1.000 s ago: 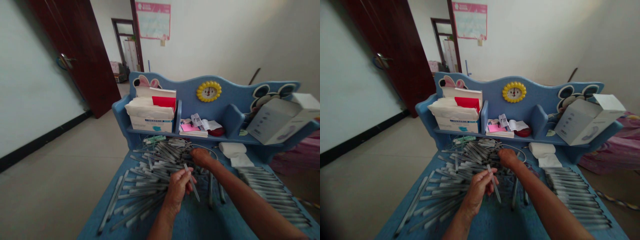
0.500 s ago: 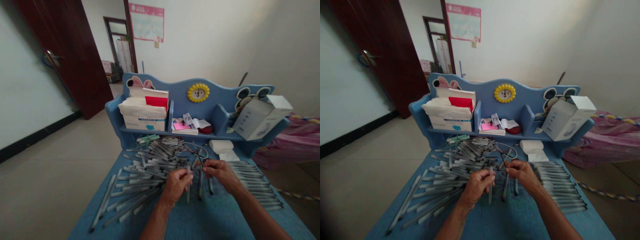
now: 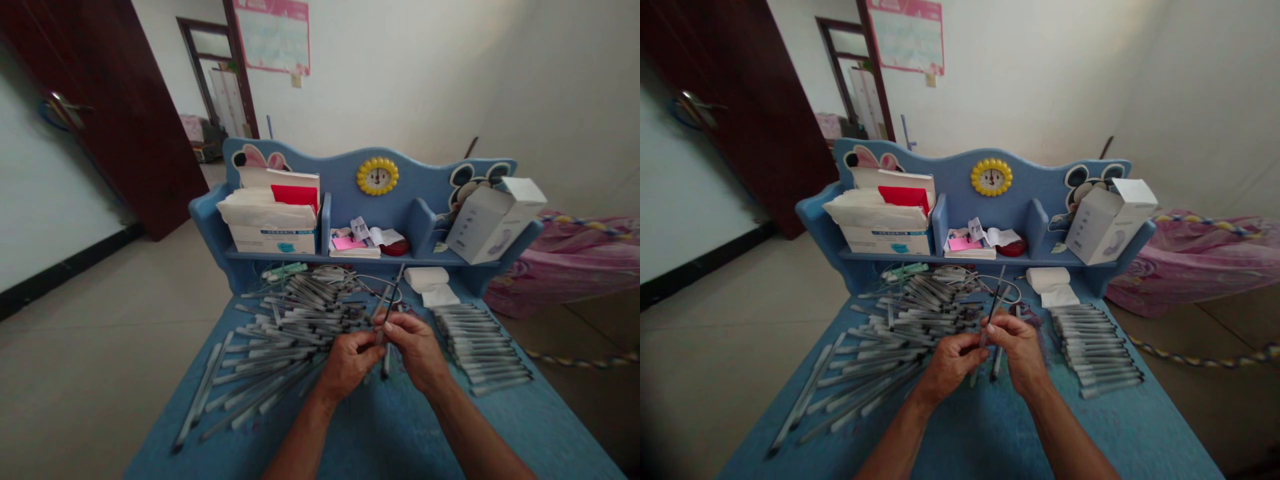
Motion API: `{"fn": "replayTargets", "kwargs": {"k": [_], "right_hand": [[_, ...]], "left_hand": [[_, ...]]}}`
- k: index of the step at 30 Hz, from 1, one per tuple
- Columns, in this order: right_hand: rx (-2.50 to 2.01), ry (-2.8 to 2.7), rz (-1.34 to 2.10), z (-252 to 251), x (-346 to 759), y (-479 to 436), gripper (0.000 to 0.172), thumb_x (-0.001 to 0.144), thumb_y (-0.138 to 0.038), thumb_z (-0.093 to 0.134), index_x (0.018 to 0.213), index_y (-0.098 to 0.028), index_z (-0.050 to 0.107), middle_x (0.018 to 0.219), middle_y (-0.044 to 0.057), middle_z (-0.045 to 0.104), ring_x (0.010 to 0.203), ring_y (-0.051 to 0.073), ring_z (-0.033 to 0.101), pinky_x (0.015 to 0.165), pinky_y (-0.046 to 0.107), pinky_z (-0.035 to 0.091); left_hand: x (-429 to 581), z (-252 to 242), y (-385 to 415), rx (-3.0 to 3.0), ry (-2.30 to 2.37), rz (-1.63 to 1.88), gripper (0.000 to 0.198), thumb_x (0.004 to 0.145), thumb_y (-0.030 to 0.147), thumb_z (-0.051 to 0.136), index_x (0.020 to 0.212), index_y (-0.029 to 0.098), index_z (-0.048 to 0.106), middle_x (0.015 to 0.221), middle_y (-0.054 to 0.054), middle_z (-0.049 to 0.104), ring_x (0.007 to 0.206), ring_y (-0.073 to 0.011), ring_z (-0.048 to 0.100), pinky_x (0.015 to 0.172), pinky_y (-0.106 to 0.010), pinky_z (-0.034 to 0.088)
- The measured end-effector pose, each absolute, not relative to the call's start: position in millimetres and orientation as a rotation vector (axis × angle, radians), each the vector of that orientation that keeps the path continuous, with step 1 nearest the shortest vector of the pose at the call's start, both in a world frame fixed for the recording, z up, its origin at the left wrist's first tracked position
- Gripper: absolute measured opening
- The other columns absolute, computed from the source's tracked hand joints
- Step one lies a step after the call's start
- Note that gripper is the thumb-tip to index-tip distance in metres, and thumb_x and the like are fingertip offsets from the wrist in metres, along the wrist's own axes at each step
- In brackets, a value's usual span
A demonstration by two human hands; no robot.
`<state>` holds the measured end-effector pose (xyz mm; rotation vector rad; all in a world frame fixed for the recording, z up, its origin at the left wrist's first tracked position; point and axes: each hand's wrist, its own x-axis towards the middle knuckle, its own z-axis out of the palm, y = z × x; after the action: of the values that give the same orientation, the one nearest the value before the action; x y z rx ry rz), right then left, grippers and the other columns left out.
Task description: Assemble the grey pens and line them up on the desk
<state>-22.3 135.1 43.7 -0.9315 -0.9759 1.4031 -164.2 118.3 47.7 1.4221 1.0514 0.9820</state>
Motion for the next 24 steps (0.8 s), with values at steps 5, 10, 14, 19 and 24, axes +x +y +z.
{"fn": "replayTargets", "kwargs": {"k": [5,10,14,19,24], "right_hand": [[-0.957,-1.040,1.347,41,-23,131,0.009,0.064,-0.026,0.073,0.070,-0.019,0.070,0.082,0.002,0.068,0.076,0.016,0.059,0.071,0.027,0.046],[-0.915,-1.179,1.237,39,-19,127,0.007,0.067,-0.027,0.069,0.069,-0.020,0.070,0.083,0.004,0.067,0.084,0.019,0.059,0.079,0.032,0.045],[-0.914,-1.264,1.154,39,-13,125,0.007,0.067,-0.027,0.069,0.069,-0.021,0.070,0.085,0.004,0.066,0.087,0.021,0.059,0.081,0.034,0.047],[-0.920,-1.327,1.114,40,-8,124,0.009,0.067,-0.026,0.069,0.076,-0.022,0.072,0.085,0.004,0.067,0.084,0.020,0.060,0.077,0.033,0.048],[-0.932,-1.401,1.093,43,-4,123,0.014,0.068,-0.028,0.070,0.080,-0.021,0.071,0.088,0.005,0.068,0.083,0.021,0.061,0.073,0.031,0.049]], "left_hand": [[-164,50,117,1.498,0.998,1.019,0.023,0.076,0.031,0.058,0.086,0.016,0.072,0.070,-0.002,0.064,0.067,-0.0157,0.055,0.062,-0.023,0.041],[-164,51,117,1.670,1.000,1.065,0.021,0.080,0.028,0.055,0.088,0.019,0.072,0.078,-0.002,0.066,0.074,-0.0168,0.058,0.069,-0.023,0.042],[-162,53,115,1.758,1.040,1.045,0.021,0.080,0.030,0.056,0.090,0.022,0.072,0.078,-0.003,0.066,0.074,-0.0173,0.058,0.069,-0.023,0.041],[-160,51,114,1.767,1.063,1.056,0.020,0.081,0.033,0.055,0.086,0.023,0.072,0.073,-0.003,0.063,0.069,-0.0168,0.055,0.067,-0.024,0.039],[-160,52,113,1.739,1.066,1.078,0.024,0.081,0.037,0.054,0.076,0.022,0.072,0.068,-0.003,0.060,0.066,-0.0169,0.053,0.067,-0.024,0.039]]}}
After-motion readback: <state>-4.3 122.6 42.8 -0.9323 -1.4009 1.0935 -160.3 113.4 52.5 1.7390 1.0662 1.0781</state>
